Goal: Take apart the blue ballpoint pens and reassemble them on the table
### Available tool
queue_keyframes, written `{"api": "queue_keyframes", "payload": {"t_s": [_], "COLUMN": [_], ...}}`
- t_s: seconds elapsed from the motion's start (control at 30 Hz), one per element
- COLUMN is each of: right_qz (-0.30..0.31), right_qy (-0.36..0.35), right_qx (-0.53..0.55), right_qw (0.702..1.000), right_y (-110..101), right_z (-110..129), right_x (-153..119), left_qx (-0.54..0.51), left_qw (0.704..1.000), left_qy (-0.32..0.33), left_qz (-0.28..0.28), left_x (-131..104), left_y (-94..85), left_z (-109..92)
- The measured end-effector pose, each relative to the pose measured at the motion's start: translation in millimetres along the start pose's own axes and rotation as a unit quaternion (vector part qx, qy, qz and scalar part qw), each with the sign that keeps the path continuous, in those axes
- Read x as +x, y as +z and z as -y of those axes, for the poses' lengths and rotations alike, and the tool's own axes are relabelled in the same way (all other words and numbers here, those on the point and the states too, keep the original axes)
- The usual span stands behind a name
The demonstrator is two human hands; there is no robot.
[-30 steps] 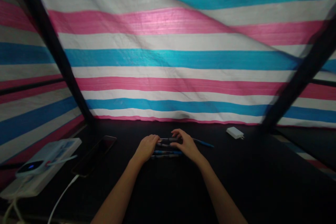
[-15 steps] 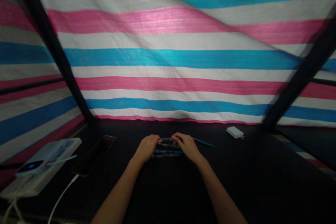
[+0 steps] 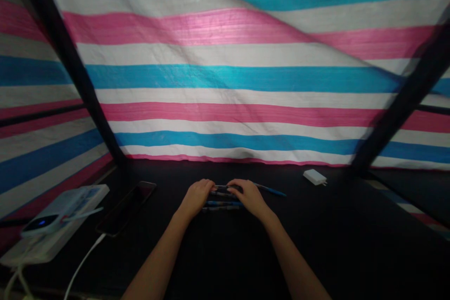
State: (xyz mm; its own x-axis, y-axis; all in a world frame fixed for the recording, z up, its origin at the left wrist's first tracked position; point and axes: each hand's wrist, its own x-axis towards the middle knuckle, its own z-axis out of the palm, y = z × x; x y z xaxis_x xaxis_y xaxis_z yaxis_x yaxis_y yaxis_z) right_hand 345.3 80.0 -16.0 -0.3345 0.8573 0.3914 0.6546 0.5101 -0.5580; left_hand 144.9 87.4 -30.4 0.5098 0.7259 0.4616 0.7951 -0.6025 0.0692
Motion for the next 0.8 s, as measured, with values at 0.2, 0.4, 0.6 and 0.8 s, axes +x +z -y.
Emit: {"api": "queue_keyframes", "payload": {"t_s": [0.2, 0.4, 0.6, 0.8], "right_qz": [0.052, 0.001, 0.014, -0.043], "right_qy": [0.056, -0.011, -0.006, 0.037], "right_qx": [-0.038, -0.047, 0.120, -0.087], "right_qw": [0.996, 0.999, 0.993, 0.995], "right_y": [1, 5, 29, 14], "right_z": [-1, 10, 13, 13], "right_x": [0, -2, -4, -1], "left_qx": [0.033, 0.055, 0.010, -0.074], "left_qw": [0.997, 0.994, 0.996, 0.995], "left_qy": [0.057, 0.081, 0.083, 0.001], "left_qz": [-0.036, -0.045, -0.029, -0.060], "left_x": [-2, -4, -2, 0], "left_y": [4.8, 6.1, 7.8, 7.9], "left_z": [4, 2, -7, -1]}}
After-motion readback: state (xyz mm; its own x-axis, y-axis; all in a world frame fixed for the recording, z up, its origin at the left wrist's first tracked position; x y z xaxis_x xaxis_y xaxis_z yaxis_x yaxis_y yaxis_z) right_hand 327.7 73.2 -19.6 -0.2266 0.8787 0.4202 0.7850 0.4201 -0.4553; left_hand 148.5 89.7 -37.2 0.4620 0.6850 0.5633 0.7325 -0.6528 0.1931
